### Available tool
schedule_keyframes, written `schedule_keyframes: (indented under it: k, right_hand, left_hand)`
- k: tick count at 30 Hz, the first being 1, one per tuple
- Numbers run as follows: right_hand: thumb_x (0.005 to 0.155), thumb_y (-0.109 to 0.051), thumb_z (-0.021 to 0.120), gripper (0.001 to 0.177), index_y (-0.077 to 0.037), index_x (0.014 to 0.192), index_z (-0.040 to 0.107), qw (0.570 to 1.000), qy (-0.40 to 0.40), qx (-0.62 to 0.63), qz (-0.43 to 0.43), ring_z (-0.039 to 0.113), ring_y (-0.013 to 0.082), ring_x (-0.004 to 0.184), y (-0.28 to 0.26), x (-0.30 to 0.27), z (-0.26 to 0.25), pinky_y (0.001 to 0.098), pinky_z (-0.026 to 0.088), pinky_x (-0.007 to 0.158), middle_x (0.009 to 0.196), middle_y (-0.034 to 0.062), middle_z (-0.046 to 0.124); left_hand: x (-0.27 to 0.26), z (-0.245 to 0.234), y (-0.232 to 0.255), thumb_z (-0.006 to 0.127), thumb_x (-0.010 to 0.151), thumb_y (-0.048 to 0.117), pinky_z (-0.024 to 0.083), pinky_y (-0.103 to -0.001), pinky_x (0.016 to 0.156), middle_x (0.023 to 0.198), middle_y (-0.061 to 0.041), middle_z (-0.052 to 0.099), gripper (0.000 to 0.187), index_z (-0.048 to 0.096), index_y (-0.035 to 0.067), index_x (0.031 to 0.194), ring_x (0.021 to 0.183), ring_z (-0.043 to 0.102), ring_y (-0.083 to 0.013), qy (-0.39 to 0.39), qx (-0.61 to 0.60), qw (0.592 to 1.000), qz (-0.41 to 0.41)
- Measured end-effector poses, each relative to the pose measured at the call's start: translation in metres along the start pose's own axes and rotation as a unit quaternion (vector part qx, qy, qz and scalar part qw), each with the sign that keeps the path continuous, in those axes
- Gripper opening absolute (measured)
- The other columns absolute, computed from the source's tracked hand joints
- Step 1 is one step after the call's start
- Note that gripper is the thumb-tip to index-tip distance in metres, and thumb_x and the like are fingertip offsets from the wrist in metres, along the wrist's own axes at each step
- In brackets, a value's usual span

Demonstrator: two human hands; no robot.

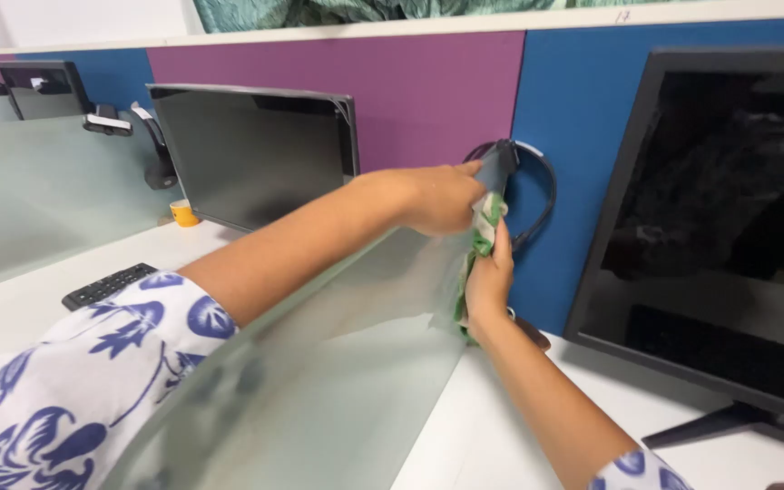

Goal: The recorder is cleaning an office desk area including partitions, a monitor, a keyboard, and a mouse using a cloth.

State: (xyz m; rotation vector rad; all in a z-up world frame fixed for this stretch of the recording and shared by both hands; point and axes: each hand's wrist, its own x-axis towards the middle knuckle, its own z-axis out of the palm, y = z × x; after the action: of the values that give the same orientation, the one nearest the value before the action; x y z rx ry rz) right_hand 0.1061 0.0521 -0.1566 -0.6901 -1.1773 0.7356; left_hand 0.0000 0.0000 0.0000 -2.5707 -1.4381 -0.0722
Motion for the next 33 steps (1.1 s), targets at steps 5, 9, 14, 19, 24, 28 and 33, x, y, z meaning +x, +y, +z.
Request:
schedule_keyframes:
  k: [5, 9, 14, 19, 24, 28, 33]
  right_hand:
    - [0.094, 0.002, 0.031, 0.068, -0.022, 0.157, 0.041, 0.981, 0.005, 0.061, 0.183, 0.056, 0.0260, 0.130, 0.011, -0.027, -0.007, 0.0338, 0.044, 0.106, 0.149, 0.0097, 0.058]
    - [0.099, 0.003, 0.039, 0.059, -0.007, 0.156, 0.040, 0.993, -0.037, 0.039, -0.103, 0.040, 0.0232, 0.150, 0.006, -0.056, 0.001, 0.0327, 0.028, 0.123, 0.162, 0.0106, 0.044]
    - [0.100, 0.004, 0.041, 0.059, -0.004, 0.158, 0.037, 0.985, -0.029, -0.035, -0.169, 0.036, 0.0250, 0.152, 0.015, -0.037, -0.001, 0.0343, 0.024, 0.125, 0.163, 0.0128, 0.041]
    - [0.094, 0.001, 0.037, 0.066, -0.016, 0.158, 0.039, 0.995, 0.009, 0.022, 0.096, 0.057, 0.0209, 0.121, 0.000, -0.013, -0.008, 0.0325, 0.045, 0.102, 0.146, 0.0044, 0.055]
    - [0.089, 0.008, 0.029, 0.074, -0.016, 0.158, 0.037, 0.988, -0.077, 0.096, 0.096, 0.058, 0.0200, 0.126, -0.015, -0.035, -0.012, 0.0307, 0.044, 0.106, 0.151, 0.0071, 0.055]
    - [0.105, 0.003, 0.039, 0.058, -0.008, 0.161, 0.032, 0.976, -0.127, -0.043, -0.173, 0.034, 0.0260, 0.154, -0.046, -0.075, -0.011, 0.0343, 0.028, 0.123, 0.169, 0.0156, 0.032]
    - [0.106, -0.003, 0.046, 0.052, -0.010, 0.157, 0.041, 0.960, -0.141, -0.104, -0.217, 0.039, 0.0249, 0.153, -0.059, -0.057, -0.011, 0.0323, 0.035, 0.121, 0.168, 0.0157, 0.033]
  left_hand:
    - [0.004, 0.005, -0.006, 0.051, 0.087, 0.012, 0.031, -0.041, 0.119, 0.164, -0.023, 0.021, 0.055, 0.055, 0.006, 0.141, 0.148, 0.034, -0.0364, 0.030, -0.019, 0.999, 0.006]
    - [-0.003, 0.001, 0.001, 0.054, 0.087, 0.010, 0.028, -0.041, 0.122, 0.163, -0.024, 0.025, 0.053, 0.060, 0.008, 0.140, 0.153, 0.028, -0.0350, 0.028, -0.004, 0.999, 0.014]
    - [-0.002, 0.002, 0.004, 0.050, 0.083, 0.004, 0.027, -0.045, 0.120, 0.165, -0.018, 0.022, 0.062, 0.056, 0.015, 0.143, 0.150, 0.028, -0.0339, 0.028, -0.035, 0.999, -0.025]
    - [-0.004, 0.002, 0.002, 0.045, 0.082, 0.002, 0.027, -0.047, 0.118, 0.165, -0.014, 0.022, 0.066, 0.052, 0.018, 0.146, 0.150, 0.029, -0.0327, 0.025, -0.042, 0.998, -0.043]
    - [-0.030, -0.008, 0.000, 0.043, 0.088, 0.006, 0.036, -0.042, 0.115, 0.154, -0.026, 0.040, 0.074, 0.019, 0.002, 0.158, 0.144, 0.041, -0.0361, 0.035, -0.138, 0.987, -0.069]
    - [-0.110, -0.041, 0.041, 0.038, 0.089, 0.005, 0.039, -0.041, 0.113, 0.150, -0.022, 0.050, 0.067, 0.027, 0.004, 0.156, 0.141, 0.048, -0.0322, -0.039, -0.133, 0.985, -0.100]
    - [-0.164, -0.023, 0.039, 0.041, 0.088, 0.004, 0.045, -0.043, 0.102, 0.154, -0.024, 0.039, 0.071, 0.018, -0.005, 0.154, 0.133, 0.049, -0.0364, 0.041, -0.037, 0.997, -0.045]
